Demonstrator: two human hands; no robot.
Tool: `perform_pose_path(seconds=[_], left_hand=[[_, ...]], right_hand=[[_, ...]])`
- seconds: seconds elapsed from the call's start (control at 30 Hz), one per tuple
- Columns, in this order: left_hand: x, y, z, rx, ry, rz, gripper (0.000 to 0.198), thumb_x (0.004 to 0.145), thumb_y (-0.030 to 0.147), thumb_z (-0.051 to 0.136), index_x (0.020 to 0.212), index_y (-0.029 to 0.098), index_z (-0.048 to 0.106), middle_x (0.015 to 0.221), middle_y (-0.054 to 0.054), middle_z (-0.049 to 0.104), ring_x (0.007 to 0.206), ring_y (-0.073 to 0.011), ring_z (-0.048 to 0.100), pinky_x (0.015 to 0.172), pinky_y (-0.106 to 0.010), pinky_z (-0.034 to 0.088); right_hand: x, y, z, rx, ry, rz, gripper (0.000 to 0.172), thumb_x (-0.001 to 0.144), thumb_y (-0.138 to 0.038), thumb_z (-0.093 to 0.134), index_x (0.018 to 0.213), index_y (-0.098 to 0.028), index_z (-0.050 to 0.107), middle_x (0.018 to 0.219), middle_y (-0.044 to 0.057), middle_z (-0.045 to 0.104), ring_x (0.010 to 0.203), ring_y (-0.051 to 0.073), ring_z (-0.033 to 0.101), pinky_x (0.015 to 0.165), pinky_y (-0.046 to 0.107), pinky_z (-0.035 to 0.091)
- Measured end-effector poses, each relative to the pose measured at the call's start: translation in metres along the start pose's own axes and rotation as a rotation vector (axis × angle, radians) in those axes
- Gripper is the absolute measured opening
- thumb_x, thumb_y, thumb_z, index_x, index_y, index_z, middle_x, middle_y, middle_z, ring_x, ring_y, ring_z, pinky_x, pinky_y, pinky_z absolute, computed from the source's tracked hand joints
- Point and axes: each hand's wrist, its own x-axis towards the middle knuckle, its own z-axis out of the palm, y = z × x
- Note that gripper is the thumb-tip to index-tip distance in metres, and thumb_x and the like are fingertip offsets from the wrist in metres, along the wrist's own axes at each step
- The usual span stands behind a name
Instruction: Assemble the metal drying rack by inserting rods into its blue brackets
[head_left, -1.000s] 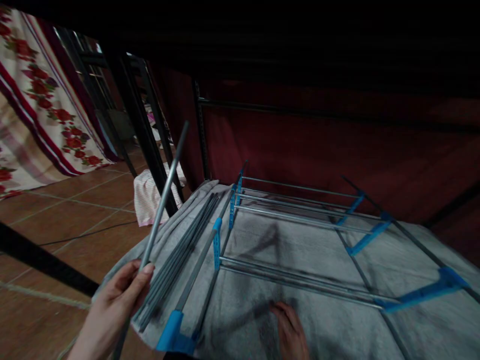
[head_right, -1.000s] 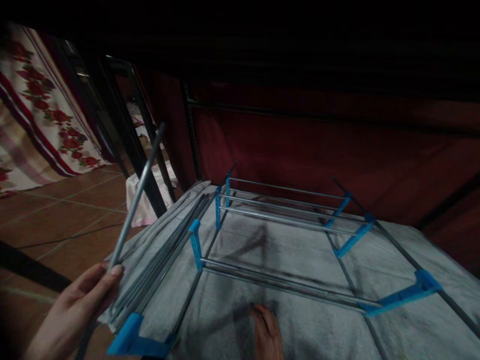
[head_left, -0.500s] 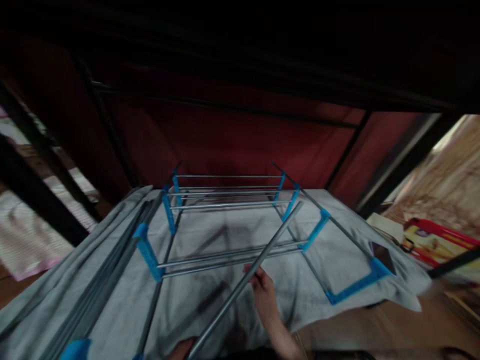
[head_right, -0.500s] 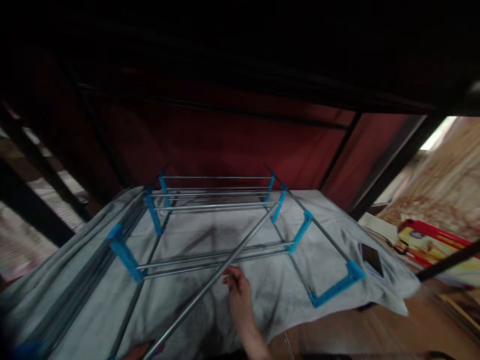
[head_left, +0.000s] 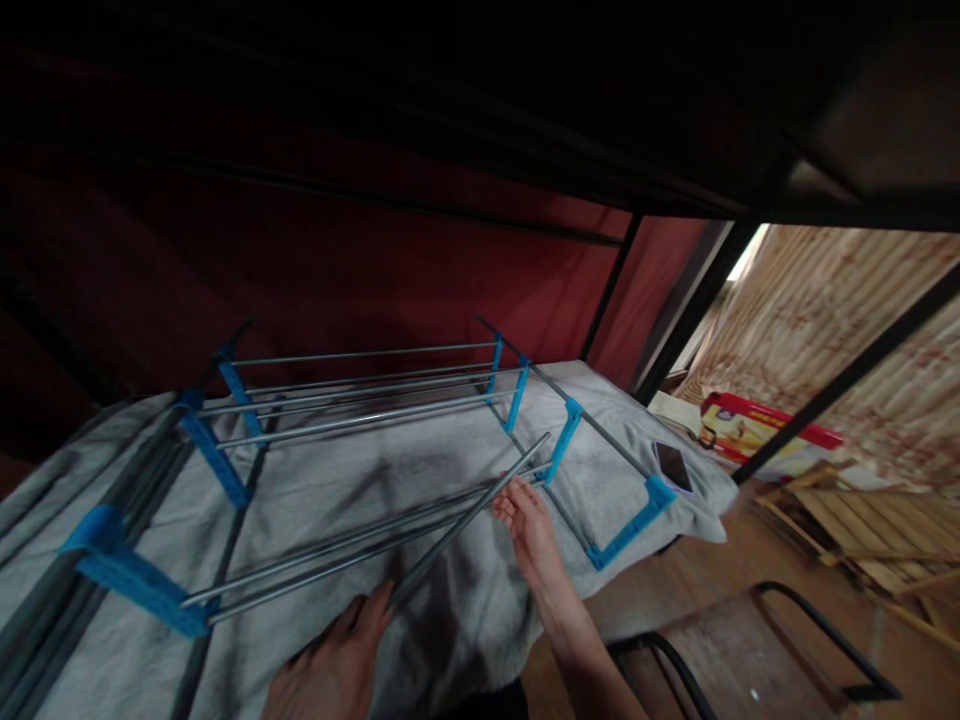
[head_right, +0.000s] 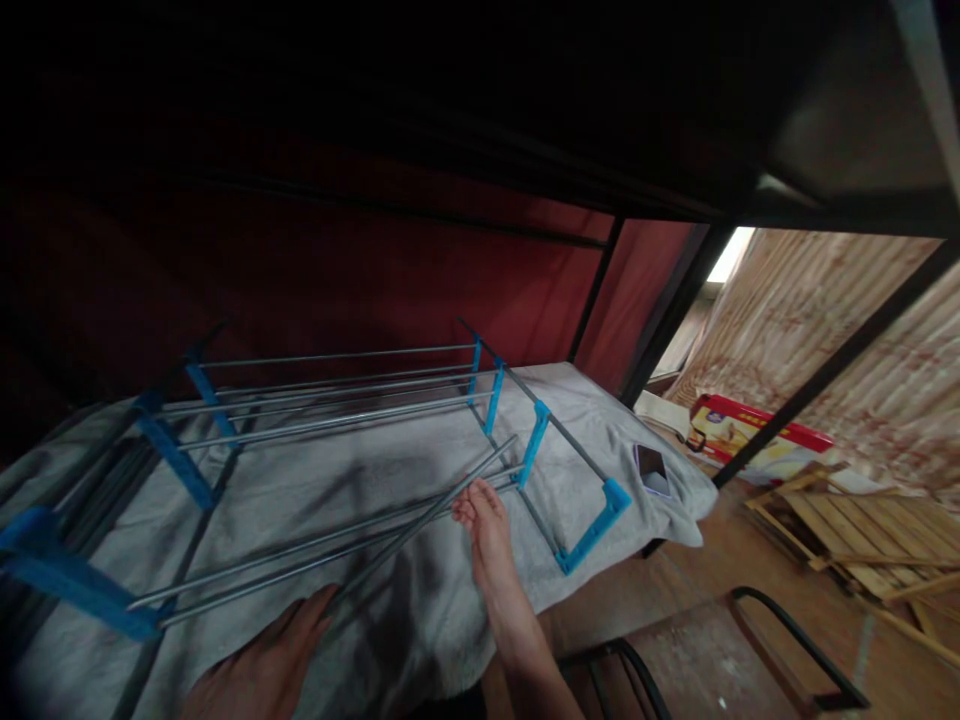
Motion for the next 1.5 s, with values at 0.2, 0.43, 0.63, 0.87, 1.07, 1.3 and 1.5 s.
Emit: perform_pose_path(seconds=[0.2,0.43,0.63,0.87,1.07,1.3,1.5], left_hand=[[0.025,0.025,-0.008,0.065,0.029,0.041,0.057,0.094,0.005,0.032,0.138,0.022,0.063,0.125,-0.011,0.073,0.094,-0.0234,0.076,0.08,-0.035,0.061],[0.032,0.012,0.002,0.068,0.054,0.022,0.058,0.087,0.001,0.038,0.135,0.021,0.066,0.127,-0.01,0.072,0.099,-0.0243,0.074,0.092,-0.038,0.058],[0.045,0.006,-0.003,0.144,0.078,0.033,0.059,0.09,0.001,0.032,0.133,0.022,0.068,0.129,-0.008,0.072,0.107,-0.0243,0.072,0.099,-0.038,0.056],[0.059,0.004,0.001,0.131,0.082,0.055,0.058,0.092,0.004,0.03,0.135,0.019,0.066,0.127,-0.01,0.072,0.102,-0.0274,0.073,0.096,-0.044,0.057],[0.066,0.002,0.001,0.057,0.121,0.033,0.057,0.089,0.005,0.038,0.129,0.028,0.071,0.122,-0.006,0.074,0.103,-0.029,0.073,0.095,-0.042,0.057],[0.07,0.002,-0.001,0.161,0.158,0.071,0.057,0.091,0.002,0.032,0.135,0.017,0.066,0.126,-0.013,0.071,0.109,-0.0281,0.069,0.1,-0.044,0.051],[0.077,-0.001,0.0,0.205,0.25,0.121,0.054,0.092,-0.001,0.033,0.131,0.013,0.067,0.113,-0.013,0.073,0.101,-0.0269,0.069,0.094,-0.043,0.05]], right_hand=[[0.029,-0.011,-0.009,-0.005,0.008,0.026,0.028,0.074,-0.044,0.082,0.087,-0.021,0.071,0.081,0.001,0.071,0.069,0.015,0.061,0.065,0.028,0.05],[0.037,-0.01,-0.016,-0.024,-0.003,0.048,0.022,0.071,-0.035,0.085,0.079,-0.021,0.069,0.076,-0.002,0.068,0.06,0.011,0.055,0.06,0.025,0.046],[0.039,-0.006,-0.018,-0.017,0.006,0.038,0.02,0.073,-0.035,0.084,0.079,-0.023,0.069,0.075,-0.002,0.068,0.062,0.013,0.056,0.063,0.027,0.047],[0.048,-0.008,-0.021,-0.064,0.008,0.032,0.016,0.075,-0.034,0.082,0.079,-0.025,0.07,0.078,-0.002,0.068,0.065,0.014,0.058,0.067,0.029,0.049],[0.05,-0.009,-0.021,-0.036,0.011,0.058,0.015,0.074,-0.031,0.083,0.079,-0.023,0.071,0.078,-0.002,0.069,0.066,0.013,0.059,0.069,0.027,0.049],[0.049,-0.015,-0.02,-0.024,-0.017,0.081,0.021,0.074,-0.034,0.082,0.088,-0.02,0.075,0.083,0.0,0.07,0.07,0.013,0.062,0.069,0.027,0.051],[0.045,-0.015,-0.028,-0.165,-0.005,0.06,0.028,0.074,-0.039,0.078,0.093,-0.02,0.07,0.087,0.002,0.07,0.071,0.016,0.063,0.067,0.029,0.051]])
